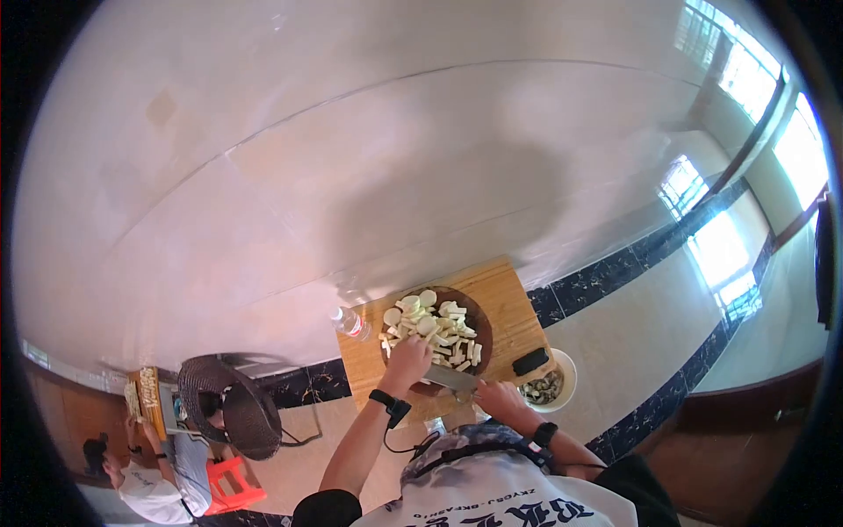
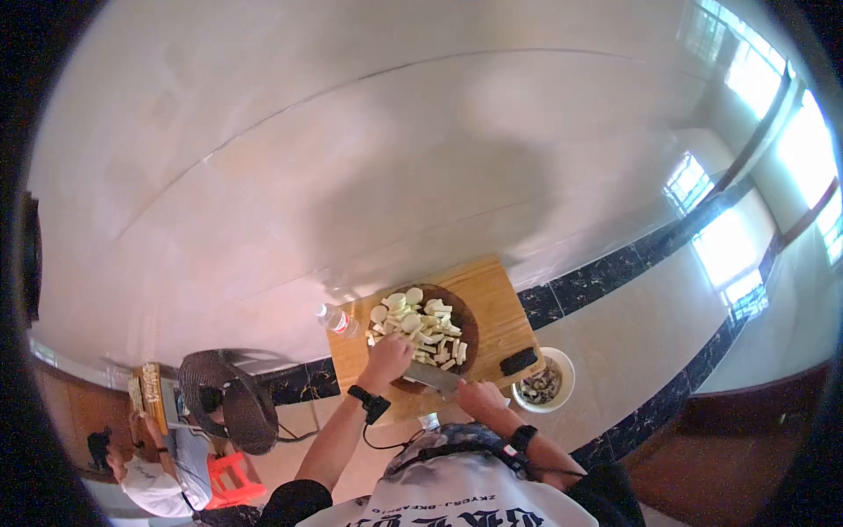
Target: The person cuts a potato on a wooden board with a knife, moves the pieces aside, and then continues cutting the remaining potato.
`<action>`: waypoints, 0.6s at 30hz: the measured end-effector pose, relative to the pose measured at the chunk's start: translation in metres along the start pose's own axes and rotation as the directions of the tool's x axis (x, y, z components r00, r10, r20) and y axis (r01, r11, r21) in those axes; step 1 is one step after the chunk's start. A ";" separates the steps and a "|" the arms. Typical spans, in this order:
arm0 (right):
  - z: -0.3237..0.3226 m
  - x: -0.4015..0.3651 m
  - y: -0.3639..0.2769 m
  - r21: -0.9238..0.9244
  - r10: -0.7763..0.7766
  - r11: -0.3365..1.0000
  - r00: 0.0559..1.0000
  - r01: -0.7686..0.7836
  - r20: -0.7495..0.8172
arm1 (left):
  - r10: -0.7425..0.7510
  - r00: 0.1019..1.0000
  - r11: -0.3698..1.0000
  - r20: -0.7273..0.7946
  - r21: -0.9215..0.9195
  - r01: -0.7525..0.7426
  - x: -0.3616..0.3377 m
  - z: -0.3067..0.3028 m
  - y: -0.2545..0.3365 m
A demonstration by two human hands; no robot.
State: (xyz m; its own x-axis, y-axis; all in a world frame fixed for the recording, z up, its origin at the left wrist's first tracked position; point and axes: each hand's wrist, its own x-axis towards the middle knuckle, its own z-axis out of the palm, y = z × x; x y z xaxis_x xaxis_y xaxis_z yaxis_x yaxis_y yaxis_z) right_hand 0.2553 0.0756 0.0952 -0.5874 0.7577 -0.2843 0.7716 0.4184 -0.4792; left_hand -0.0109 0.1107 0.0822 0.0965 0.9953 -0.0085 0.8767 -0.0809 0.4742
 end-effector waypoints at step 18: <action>0.002 -0.079 0.036 0.253 0.337 0.924 0.925 -0.288 -0.177 | -0.227 0.946 0.961 -0.230 -0.213 0.179 0.056 0.035 -0.036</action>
State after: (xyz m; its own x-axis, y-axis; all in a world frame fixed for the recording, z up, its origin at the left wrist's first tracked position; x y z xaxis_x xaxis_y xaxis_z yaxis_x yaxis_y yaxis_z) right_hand 0.3288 0.0300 0.0985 -0.2404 0.9302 -0.2775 0.8202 0.0418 -0.5705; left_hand -0.0206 0.1676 0.0341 -0.2158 0.9726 0.0865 0.7589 0.1113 0.6416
